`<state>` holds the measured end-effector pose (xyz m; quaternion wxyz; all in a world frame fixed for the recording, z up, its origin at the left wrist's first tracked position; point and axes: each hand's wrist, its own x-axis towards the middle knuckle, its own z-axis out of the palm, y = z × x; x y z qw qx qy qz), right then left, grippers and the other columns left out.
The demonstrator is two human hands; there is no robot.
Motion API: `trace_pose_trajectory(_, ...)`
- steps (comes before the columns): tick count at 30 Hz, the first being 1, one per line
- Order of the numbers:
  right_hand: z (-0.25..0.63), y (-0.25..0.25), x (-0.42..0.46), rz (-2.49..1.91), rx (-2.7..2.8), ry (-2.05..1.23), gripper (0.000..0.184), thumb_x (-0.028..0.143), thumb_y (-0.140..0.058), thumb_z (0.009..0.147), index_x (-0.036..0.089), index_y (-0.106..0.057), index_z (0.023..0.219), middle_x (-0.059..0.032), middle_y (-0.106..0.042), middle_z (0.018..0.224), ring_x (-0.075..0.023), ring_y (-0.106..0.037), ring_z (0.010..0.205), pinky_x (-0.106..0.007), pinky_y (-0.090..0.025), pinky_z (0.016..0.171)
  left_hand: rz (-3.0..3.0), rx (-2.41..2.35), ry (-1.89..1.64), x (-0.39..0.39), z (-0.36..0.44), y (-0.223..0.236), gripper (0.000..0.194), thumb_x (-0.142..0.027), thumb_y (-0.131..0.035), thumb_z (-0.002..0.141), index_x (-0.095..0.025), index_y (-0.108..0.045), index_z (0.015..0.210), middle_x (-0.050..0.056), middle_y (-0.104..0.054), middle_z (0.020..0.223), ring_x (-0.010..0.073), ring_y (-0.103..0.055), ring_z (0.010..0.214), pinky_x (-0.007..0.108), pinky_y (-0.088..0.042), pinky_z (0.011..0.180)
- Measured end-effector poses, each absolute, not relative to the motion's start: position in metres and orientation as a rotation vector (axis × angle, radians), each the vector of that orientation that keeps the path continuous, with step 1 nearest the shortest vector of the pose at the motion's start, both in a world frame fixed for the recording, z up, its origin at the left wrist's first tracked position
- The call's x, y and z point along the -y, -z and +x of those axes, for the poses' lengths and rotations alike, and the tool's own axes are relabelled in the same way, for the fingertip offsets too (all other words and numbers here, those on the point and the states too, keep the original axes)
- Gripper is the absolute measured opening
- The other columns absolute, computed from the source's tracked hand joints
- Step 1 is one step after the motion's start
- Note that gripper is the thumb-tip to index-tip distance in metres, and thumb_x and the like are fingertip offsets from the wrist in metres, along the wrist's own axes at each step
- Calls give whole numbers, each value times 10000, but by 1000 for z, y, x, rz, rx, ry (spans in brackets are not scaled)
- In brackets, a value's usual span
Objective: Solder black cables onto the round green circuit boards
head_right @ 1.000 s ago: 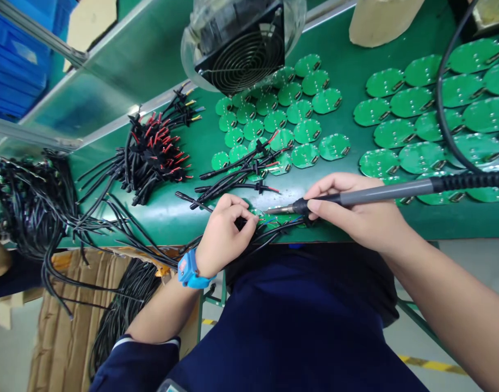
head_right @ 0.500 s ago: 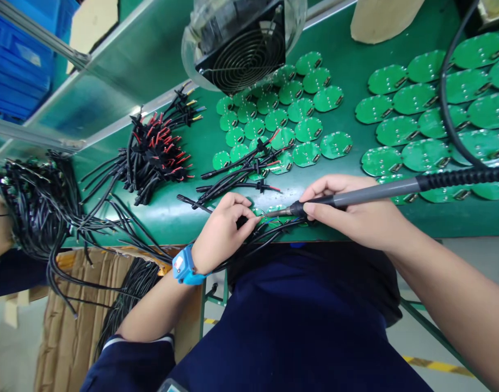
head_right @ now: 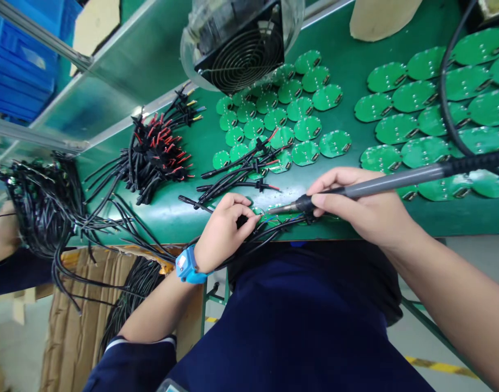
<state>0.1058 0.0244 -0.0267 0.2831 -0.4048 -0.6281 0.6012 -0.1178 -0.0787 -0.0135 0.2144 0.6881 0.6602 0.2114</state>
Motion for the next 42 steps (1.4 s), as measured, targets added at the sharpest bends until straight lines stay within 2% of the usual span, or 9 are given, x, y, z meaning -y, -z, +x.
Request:
trace_pose_trajectory(4, 109, 31, -24, -1044, 1252, -1697, 86, 219, -662, 631, 184, -613, 692, 7, -568, 568, -111, -526, 479, -252, -377, 462, 1909, -1826, -586, 77, -117, 12, 89, -191, -594, 811, -150, -572, 735, 66, -512, 931, 169, -545, 929, 337, -480, 846)
trace_pose_trajectory(8, 118, 35, -25, -1034, 1192, -1617, 89, 179, -639, 608, 190, -599, 687, 5, -562, 603, -120, -538, 527, -266, -377, 494, 1893, -1828, -576, 76, -116, 10, 95, -193, -607, 802, -149, -576, 723, 62, -508, 916, 160, -545, 904, 326, -479, 835)
trace_pose_trajectory(15, 122, 40, -27, -1064, 1240, -1627, 86, 169, -632, 640, 187, -588, 712, 4, -555, 656, -85, -499, 511, -239, -352, 476, 1963, -1831, -485, 70, -120, 0, 106, -224, -605, 809, -152, -588, 734, 58, -527, 860, 171, -532, 870, 332, -462, 813)
trace_pose_trajectory(19, 122, 43, -27, -1034, 1267, -1615, 76, 173, -626, 665, 189, -577, 721, 8, -551, 657, -85, -495, 521, -240, -365, 497, 2114, -1930, -658, 38, -123, -7, 75, -239, -579, 838, -176, -618, 824, 37, -552, 806, 170, -523, 825, 337, -446, 781)
trace_pose_trajectory(26, 123, 49, -27, -987, 1278, -1590, 60, 191, -614, 708, 184, -568, 745, 4, -551, 679, -87, -492, 531, -243, -380, 504, 2472, -1935, -500, -16, -116, 4, 100, -272, -646, 785, -173, -660, 777, 82, -557, 916, 242, -475, 922, 389, -418, 797)
trace_pose_trajectory(30, 123, 49, -28, -991, 1340, -1558, 67, 220, -611, 711, 188, -566, 749, 9, -553, 687, -90, -497, 532, -237, -393, 498, 2540, -1811, -680, 3, -118, -9, 120, -219, -509, 881, -159, -611, 898, 73, -579, 959, 192, -523, 925, 353, -443, 817)
trace_pose_trajectory(33, 124, 48, -30, -999, 1422, -1571, 49, 220, -601, 714, 196, -568, 742, 20, -537, 659, -85, -482, 533, -223, -377, 493, 2418, -1811, -827, 33, -114, -17, 113, -202, -505, 884, -175, -590, 954, 69, -556, 1007, 161, -532, 950, 322, -459, 842)
trace_pose_trajectory(38, 126, 47, -33, -994, 1512, -1593, 26, 190, -575, 701, 201, -570, 724, 26, -511, 636, -86, -448, 534, -224, -330, 471, 2141, -1715, -573, 63, -95, 0, 105, -209, -530, 866, -155, -621, 871, 83, -543, 962, 170, -543, 901, 329, -481, 811)
trace_pose_trajectory(42, 125, 44, -33, -980, 1506, -1619, 8, 191, -565, 687, 197, -560, 689, 27, -494, 606, -87, -417, 529, -231, -306, 460, 1998, -1705, -605, 59, -88, 10, 97, -191, -567, 840, -149, -629, 778, 64, -545, 866, 169, -542, 868, 329, -476, 808)
